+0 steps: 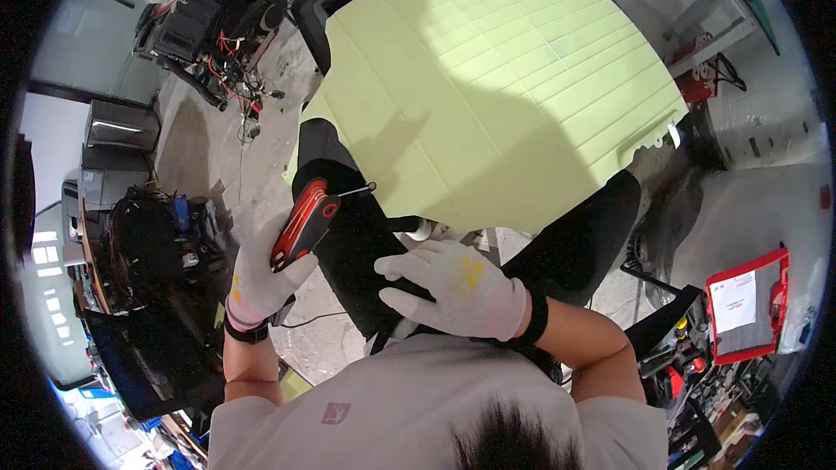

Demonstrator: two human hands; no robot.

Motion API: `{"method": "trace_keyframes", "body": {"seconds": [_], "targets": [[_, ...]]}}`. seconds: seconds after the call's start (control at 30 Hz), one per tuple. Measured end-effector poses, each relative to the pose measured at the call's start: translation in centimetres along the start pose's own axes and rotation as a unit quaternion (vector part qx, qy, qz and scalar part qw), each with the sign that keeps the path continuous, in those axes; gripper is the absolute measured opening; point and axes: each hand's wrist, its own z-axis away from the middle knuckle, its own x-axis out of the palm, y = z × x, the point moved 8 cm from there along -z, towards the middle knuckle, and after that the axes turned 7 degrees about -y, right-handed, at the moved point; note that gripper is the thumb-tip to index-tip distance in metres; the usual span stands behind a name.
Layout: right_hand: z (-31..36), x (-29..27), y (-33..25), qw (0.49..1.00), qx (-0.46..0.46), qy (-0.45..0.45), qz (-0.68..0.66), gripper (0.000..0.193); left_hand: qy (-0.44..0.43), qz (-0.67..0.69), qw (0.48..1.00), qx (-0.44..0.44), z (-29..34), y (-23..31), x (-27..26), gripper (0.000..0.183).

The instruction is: The recorder uses tools to disassemble an electromechanical unit, removing panels and checking internal components.

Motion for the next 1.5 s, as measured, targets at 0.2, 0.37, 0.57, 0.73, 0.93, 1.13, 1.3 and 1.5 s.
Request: {"method": "trace_keyframes", "body": {"seconds": [0.2, 0.37, 0.57, 0.73, 0.93, 1.13, 1.3, 1.5], "targets": [[0.4, 0.1, 0.4, 1.0, 0.008, -0.001, 0.013, 0.042, -0.012, 0.025, 0.998, -0.063, -0.5, -0.1, 0.0, 0.056], [0.4, 0.3, 1.9, 0.993, 0.111, 0.003, -0.041, 0.033, -0.028, -0.031, 0.999, -0.024, -0.4, 0.9, 0.0, 0.057], [1.2, -0.8, 4.0, 0.962, 0.218, 0.087, -0.14, 0.029, -0.004, 0.002, 1.0, -0.029, -0.4, 0.9, -0.2, 0.057], [1.7, -1.8, 5.3, 0.953, 0.246, 0.128, -0.119, 0.027, 0.002, -0.054, 0.999, -0.01, -0.8, 1.8, -0.6, 0.056], [1.7, -3.2, 5.3, 0.946, 0.283, 0.138, -0.073, 0.02, 0.002, -0.056, 0.998, 0.009, -1.4, 2.3, -0.4, 0.056], [1.2, -3.3, 3.5, 0.957, 0.253, 0.119, -0.075, 0.014, -0.013, -0.074, 0.997, 0.021, -2.8, 3.1, -0.3, 0.056], [0.8, -3.3, 2.6, 0.97, 0.198, 0.128, -0.065, 0.015, -0.032, -0.085, 0.996, 0.006, -3.5, 3.3, -0.4, 0.056], [1.1, -3.5, 2.5, 0.974, 0.157, 0.16, -0.039, 0.015, -0.055, -0.127, 0.99, 0.012, -4.2, 4.1, -0.4, 0.057]]}}
